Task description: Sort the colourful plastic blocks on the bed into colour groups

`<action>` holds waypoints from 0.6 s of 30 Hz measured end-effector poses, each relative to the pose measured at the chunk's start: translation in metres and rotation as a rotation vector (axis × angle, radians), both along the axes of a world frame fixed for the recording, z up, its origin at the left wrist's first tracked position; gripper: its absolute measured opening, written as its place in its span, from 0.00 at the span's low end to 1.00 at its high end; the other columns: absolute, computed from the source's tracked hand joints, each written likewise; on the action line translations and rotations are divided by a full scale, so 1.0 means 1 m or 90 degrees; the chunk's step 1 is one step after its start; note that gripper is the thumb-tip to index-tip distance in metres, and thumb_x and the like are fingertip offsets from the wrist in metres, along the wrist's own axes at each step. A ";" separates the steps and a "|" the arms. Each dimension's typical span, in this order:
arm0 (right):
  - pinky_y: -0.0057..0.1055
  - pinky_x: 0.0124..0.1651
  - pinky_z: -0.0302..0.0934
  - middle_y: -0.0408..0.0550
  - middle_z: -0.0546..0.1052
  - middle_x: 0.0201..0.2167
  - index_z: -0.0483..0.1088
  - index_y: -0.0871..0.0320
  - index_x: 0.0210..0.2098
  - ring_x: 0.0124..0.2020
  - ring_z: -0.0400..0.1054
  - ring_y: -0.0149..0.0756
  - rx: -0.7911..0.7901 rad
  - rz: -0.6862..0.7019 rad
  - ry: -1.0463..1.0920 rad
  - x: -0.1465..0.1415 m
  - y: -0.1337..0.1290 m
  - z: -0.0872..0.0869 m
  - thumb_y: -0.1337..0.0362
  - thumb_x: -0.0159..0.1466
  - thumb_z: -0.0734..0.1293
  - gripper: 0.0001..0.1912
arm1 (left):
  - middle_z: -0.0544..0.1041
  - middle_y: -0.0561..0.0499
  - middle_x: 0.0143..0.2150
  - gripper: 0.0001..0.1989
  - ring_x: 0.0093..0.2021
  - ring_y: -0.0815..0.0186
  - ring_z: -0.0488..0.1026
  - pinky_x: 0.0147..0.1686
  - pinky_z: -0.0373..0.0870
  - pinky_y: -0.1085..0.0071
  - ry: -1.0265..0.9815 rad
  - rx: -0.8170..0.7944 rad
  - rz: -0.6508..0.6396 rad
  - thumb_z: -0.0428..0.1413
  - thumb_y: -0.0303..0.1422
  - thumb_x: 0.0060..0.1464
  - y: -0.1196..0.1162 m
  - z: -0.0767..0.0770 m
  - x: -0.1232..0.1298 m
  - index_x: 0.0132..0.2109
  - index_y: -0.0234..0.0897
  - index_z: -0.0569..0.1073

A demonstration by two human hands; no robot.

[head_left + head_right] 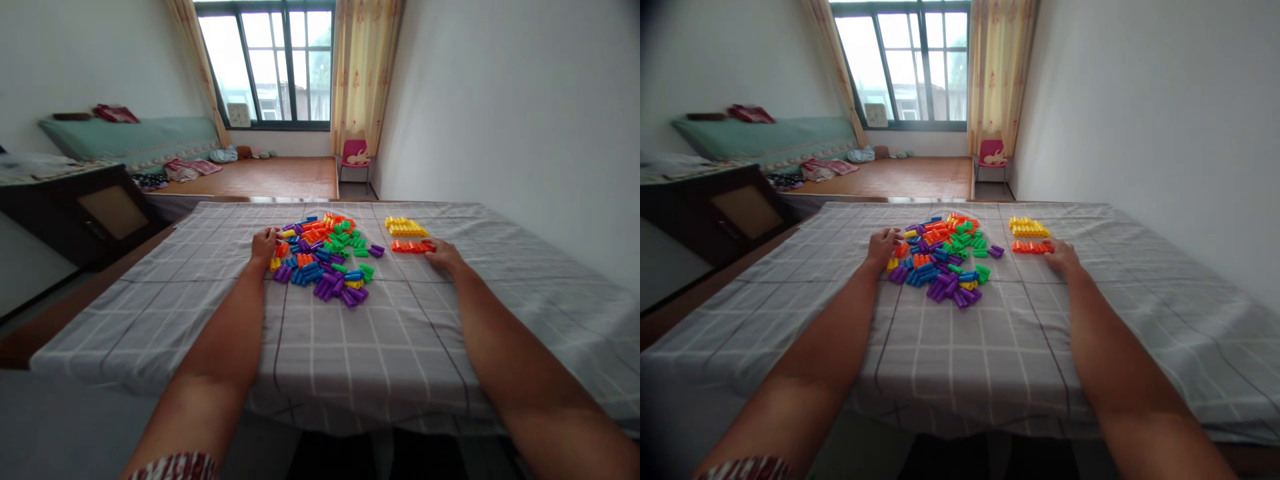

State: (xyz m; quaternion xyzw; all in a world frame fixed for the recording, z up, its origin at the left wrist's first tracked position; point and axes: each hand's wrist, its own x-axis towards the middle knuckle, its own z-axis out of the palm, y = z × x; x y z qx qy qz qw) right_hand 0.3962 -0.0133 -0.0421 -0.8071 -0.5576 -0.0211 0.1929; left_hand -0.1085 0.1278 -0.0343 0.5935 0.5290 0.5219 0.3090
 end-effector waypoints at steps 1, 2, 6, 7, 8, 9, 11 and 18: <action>0.39 0.55 0.62 0.52 0.78 0.47 0.73 0.57 0.52 0.46 0.72 0.44 0.012 -0.005 -0.004 -0.001 -0.001 0.001 0.67 0.53 0.62 0.27 | 0.81 0.44 0.34 0.19 0.26 0.69 0.74 0.26 0.68 0.75 0.002 0.001 0.003 0.46 0.37 0.58 0.000 0.000 0.000 0.46 0.29 0.76; 0.39 0.54 0.62 0.53 0.78 0.47 0.73 0.59 0.52 0.45 0.72 0.44 0.029 -0.013 -0.009 -0.003 -0.002 0.003 0.68 0.54 0.61 0.27 | 0.81 0.44 0.34 0.19 0.27 0.68 0.75 0.27 0.69 0.75 0.008 0.002 0.006 0.46 0.37 0.58 0.000 -0.001 -0.001 0.46 0.29 0.76; 0.38 0.54 0.62 0.58 0.77 0.46 0.71 0.65 0.53 0.45 0.72 0.44 0.096 -0.013 -0.027 -0.016 -0.002 0.008 0.69 0.56 0.59 0.26 | 0.81 0.44 0.36 0.19 0.33 0.65 0.77 0.32 0.70 0.73 0.082 0.022 0.013 0.46 0.36 0.58 0.002 -0.003 -0.002 0.47 0.30 0.76; 0.38 0.55 0.61 0.58 0.77 0.46 0.71 0.65 0.53 0.46 0.71 0.44 0.107 0.000 -0.031 -0.018 -0.002 0.007 0.69 0.56 0.59 0.26 | 0.81 0.44 0.37 0.19 0.35 0.64 0.77 0.33 0.69 0.73 0.113 0.028 0.008 0.47 0.36 0.58 0.003 -0.004 -0.002 0.47 0.31 0.77; 0.39 0.56 0.60 0.58 0.77 0.47 0.71 0.64 0.53 0.47 0.71 0.44 0.112 0.014 -0.034 -0.021 -0.001 0.006 0.69 0.56 0.59 0.26 | 0.81 0.44 0.37 0.19 0.36 0.63 0.77 0.34 0.69 0.72 0.144 0.034 0.000 0.47 0.36 0.57 0.003 -0.005 -0.002 0.46 0.32 0.78; 0.39 0.58 0.59 0.57 0.77 0.48 0.72 0.63 0.53 0.48 0.70 0.44 0.112 0.024 -0.037 -0.022 -0.001 0.004 0.69 0.56 0.59 0.26 | 0.81 0.45 0.38 0.19 0.37 0.63 0.77 0.35 0.69 0.72 0.172 0.037 -0.009 0.48 0.37 0.57 0.003 -0.006 -0.002 0.45 0.33 0.78; 0.41 0.59 0.57 0.54 0.76 0.50 0.72 0.60 0.53 0.52 0.69 0.45 0.087 0.030 -0.039 -0.023 0.001 -0.001 0.70 0.55 0.59 0.27 | 0.82 0.46 0.37 0.18 0.39 0.62 0.76 0.37 0.69 0.71 0.206 0.035 -0.022 0.49 0.38 0.57 0.002 -0.006 -0.001 0.44 0.34 0.80; 0.44 0.56 0.58 0.51 0.77 0.51 0.75 0.53 0.49 0.54 0.68 0.47 0.003 0.000 -0.032 -0.010 0.001 -0.009 0.63 0.57 0.63 0.22 | 0.81 0.47 0.34 0.16 0.38 0.60 0.76 0.35 0.68 0.71 0.200 0.011 -0.023 0.51 0.37 0.55 -0.004 0.000 0.001 0.41 0.36 0.81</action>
